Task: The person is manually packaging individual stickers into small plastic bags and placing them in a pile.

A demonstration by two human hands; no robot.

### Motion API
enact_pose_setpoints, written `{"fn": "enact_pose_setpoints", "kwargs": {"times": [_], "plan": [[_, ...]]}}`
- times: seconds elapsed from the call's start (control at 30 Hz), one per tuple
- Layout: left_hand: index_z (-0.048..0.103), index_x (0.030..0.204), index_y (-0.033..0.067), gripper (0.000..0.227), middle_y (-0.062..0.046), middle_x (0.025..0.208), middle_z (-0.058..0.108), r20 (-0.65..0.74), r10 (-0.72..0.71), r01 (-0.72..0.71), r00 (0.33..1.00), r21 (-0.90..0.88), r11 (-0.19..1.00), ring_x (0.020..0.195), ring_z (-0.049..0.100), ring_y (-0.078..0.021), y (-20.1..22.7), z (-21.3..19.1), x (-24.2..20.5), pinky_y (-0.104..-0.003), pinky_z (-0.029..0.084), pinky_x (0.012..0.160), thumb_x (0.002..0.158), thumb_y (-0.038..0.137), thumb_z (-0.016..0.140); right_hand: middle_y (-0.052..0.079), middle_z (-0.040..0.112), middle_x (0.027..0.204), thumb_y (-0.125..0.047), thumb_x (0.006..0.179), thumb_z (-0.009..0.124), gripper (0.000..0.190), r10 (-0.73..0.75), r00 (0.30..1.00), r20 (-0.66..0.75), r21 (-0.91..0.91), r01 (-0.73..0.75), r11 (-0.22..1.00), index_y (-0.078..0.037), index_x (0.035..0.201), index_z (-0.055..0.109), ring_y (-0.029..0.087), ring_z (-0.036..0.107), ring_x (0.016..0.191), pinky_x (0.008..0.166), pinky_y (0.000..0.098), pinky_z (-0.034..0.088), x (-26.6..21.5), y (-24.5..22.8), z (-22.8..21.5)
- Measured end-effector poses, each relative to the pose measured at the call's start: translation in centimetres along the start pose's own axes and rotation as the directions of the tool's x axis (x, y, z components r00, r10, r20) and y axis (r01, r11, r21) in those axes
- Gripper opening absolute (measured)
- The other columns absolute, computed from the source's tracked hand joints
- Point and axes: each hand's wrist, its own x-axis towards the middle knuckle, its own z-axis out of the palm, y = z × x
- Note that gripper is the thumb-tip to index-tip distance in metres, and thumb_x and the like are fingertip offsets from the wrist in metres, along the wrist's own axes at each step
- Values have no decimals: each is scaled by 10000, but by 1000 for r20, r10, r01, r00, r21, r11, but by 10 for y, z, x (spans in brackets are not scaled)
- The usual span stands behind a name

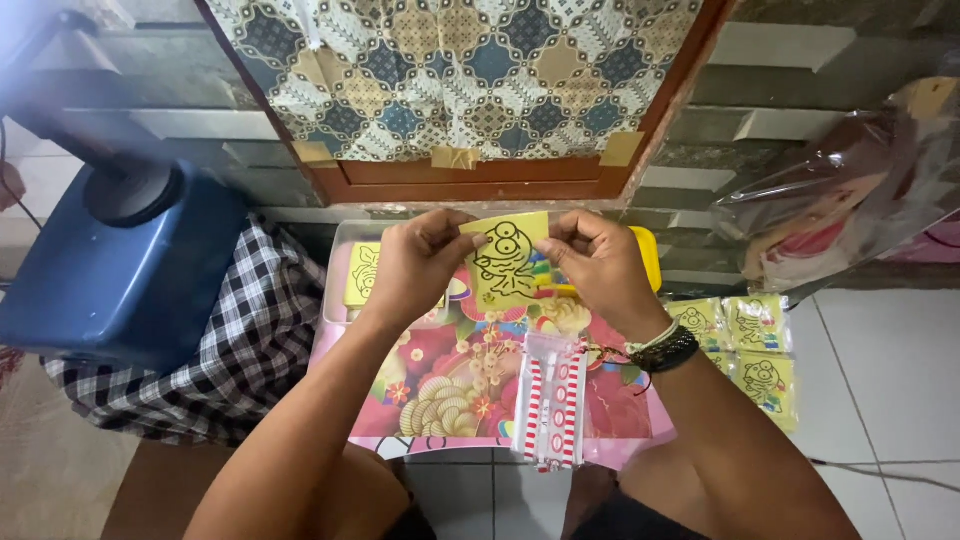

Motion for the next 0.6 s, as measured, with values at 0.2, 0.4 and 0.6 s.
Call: {"fn": "enact_pose_setpoints", "kwargs": {"times": [0.2, 0.4, 0.6], "plan": [[760, 1017, 149, 165, -48, 668, 733, 131, -37, 41, 991, -30, 999, 627, 691, -166, 8, 9, 4, -323, 558, 701, 871, 207, 808, 0, 641, 708, -34, 894, 790, 61, 38, 997, -71, -72, -43, 997, -41, 943, 756, 37, 586, 652, 607, 185, 525, -3, -2, -29], [782, 1061, 144, 219, -123, 990, 800, 234, -102, 87, 967, 72, 994, 988, 745, -377, 8, 18, 6, -459, 554, 884, 871, 246, 813, 142, 747, 818, 3, 859, 777, 103, 112, 975, -190, -195, -149, 969, -1, 962, 780, 133, 599, 778, 720, 330, 556, -37, 34, -132], [726, 1081, -42, 173, -96, 925, 755, 332, -197, 168, 923, 115, 979, 733, 636, -144, -21, 19, 6, -254, 497, 659, 934, 48, 719, 11, 616, 711, -66, 901, 770, 123, 290, 841, -457, -177, -406, 896, 45, 941, 736, 84, 487, 623, 594, 220, 417, -152, 130, -250]]}}
